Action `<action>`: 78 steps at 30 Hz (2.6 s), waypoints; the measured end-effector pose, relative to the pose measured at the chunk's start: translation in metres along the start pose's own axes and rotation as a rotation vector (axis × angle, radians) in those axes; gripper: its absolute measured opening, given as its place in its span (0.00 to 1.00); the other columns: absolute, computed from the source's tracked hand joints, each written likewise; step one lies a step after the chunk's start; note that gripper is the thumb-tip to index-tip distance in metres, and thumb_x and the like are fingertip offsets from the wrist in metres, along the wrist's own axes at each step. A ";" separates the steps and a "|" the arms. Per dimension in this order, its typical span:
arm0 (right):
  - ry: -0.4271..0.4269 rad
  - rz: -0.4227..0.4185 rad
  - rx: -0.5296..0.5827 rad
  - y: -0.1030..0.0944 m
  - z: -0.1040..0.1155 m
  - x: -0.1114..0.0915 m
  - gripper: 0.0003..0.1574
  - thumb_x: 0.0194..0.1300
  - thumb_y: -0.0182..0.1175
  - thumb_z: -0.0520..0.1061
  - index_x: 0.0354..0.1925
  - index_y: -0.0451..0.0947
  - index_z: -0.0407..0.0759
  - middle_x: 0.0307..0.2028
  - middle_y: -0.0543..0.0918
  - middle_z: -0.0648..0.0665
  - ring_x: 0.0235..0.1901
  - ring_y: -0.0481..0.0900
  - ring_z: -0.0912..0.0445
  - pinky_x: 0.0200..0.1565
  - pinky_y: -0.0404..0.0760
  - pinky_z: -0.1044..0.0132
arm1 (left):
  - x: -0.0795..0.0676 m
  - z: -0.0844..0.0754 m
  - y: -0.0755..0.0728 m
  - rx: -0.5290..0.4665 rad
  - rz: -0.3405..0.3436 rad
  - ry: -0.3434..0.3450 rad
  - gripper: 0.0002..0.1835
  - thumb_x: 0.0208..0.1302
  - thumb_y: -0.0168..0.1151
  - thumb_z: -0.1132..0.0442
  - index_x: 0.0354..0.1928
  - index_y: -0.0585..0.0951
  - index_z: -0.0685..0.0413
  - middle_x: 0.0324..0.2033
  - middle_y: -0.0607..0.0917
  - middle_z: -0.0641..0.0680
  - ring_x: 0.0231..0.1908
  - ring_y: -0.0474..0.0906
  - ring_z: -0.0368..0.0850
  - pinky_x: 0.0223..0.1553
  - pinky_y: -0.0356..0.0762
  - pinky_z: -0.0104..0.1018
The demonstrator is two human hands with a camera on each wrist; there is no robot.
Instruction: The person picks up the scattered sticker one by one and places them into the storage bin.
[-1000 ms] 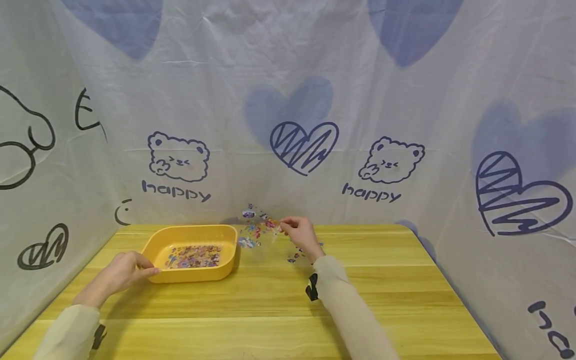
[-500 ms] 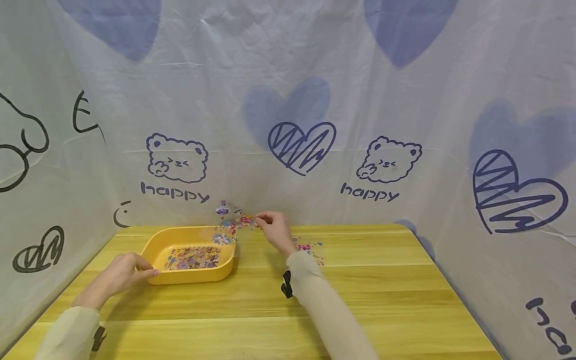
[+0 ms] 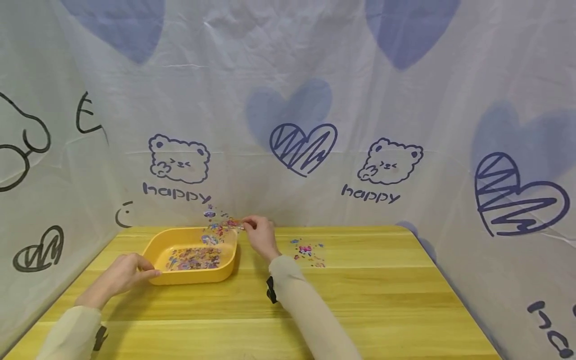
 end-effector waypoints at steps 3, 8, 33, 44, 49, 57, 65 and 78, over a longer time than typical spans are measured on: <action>-0.012 -0.015 -0.038 0.012 0.005 -0.001 0.10 0.71 0.59 0.42 0.46 0.85 0.44 0.42 0.87 0.45 0.41 0.82 0.55 0.41 0.82 0.66 | 0.000 0.000 -0.002 0.004 0.003 0.003 0.13 0.62 0.68 0.54 0.29 0.88 0.57 0.24 0.82 0.48 0.25 0.68 0.42 0.26 0.64 0.31; -0.006 -0.006 -0.074 0.032 0.014 -0.005 0.09 0.70 0.59 0.42 0.44 0.85 0.45 0.39 0.87 0.47 0.39 0.82 0.58 0.41 0.82 0.66 | -0.002 0.003 0.001 0.002 0.008 -0.012 0.12 0.61 0.69 0.55 0.29 0.88 0.56 0.23 0.81 0.47 0.26 0.68 0.42 0.26 0.65 0.31; -0.039 0.217 -0.270 0.080 0.037 -0.012 0.16 0.75 0.51 0.39 0.52 0.83 0.44 0.42 0.87 0.47 0.33 0.78 0.61 0.37 0.77 0.69 | 0.001 0.001 -0.001 -0.007 0.012 -0.022 0.13 0.63 0.67 0.53 0.31 0.89 0.57 0.24 0.82 0.49 0.26 0.67 0.42 0.26 0.63 0.32; -0.092 0.323 -0.455 0.078 0.029 -0.013 0.29 0.69 0.50 0.31 0.66 0.72 0.45 0.57 0.82 0.48 0.58 0.77 0.54 0.59 0.75 0.61 | 0.000 0.002 0.000 -0.008 0.016 -0.004 0.13 0.63 0.67 0.53 0.30 0.88 0.56 0.25 0.82 0.50 0.25 0.67 0.42 0.26 0.63 0.32; -0.110 0.290 -0.501 0.071 0.028 -0.012 0.21 0.74 0.50 0.40 0.61 0.78 0.48 0.57 0.82 0.50 0.59 0.77 0.55 0.60 0.74 0.61 | 0.000 0.002 0.000 -0.002 0.013 -0.015 0.13 0.63 0.67 0.53 0.29 0.88 0.56 0.24 0.82 0.49 0.25 0.67 0.42 0.26 0.62 0.32; -0.205 0.260 -0.568 0.061 0.020 -0.011 0.15 0.73 0.55 0.43 0.53 0.83 0.44 0.50 0.86 0.48 0.50 0.82 0.55 0.54 0.78 0.63 | 0.000 0.001 -0.001 -0.007 0.017 -0.021 0.13 0.63 0.68 0.53 0.30 0.88 0.56 0.25 0.82 0.49 0.26 0.67 0.42 0.27 0.64 0.33; -0.260 0.230 -0.564 0.042 0.006 -0.012 0.14 0.72 0.57 0.43 0.50 0.84 0.41 0.46 0.87 0.46 0.46 0.82 0.54 0.51 0.79 0.62 | 0.001 0.001 -0.001 0.000 0.011 -0.008 0.13 0.63 0.67 0.53 0.30 0.88 0.55 0.25 0.82 0.48 0.26 0.68 0.42 0.27 0.64 0.33; -0.255 0.210 -0.575 -0.005 -0.032 -0.012 0.10 0.69 0.59 0.39 0.43 0.86 0.40 0.42 0.88 0.44 0.43 0.84 0.51 0.47 0.82 0.59 | 0.000 0.002 0.000 0.009 0.002 0.015 0.13 0.62 0.68 0.53 0.28 0.88 0.54 0.24 0.83 0.49 0.25 0.66 0.42 0.25 0.62 0.32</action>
Point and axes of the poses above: each hand's wrist, its own x-axis towards the middle knuckle, its own y-axis out of the palm, z = x × y, the point moved 4 cm from there along x, towards the middle knuckle
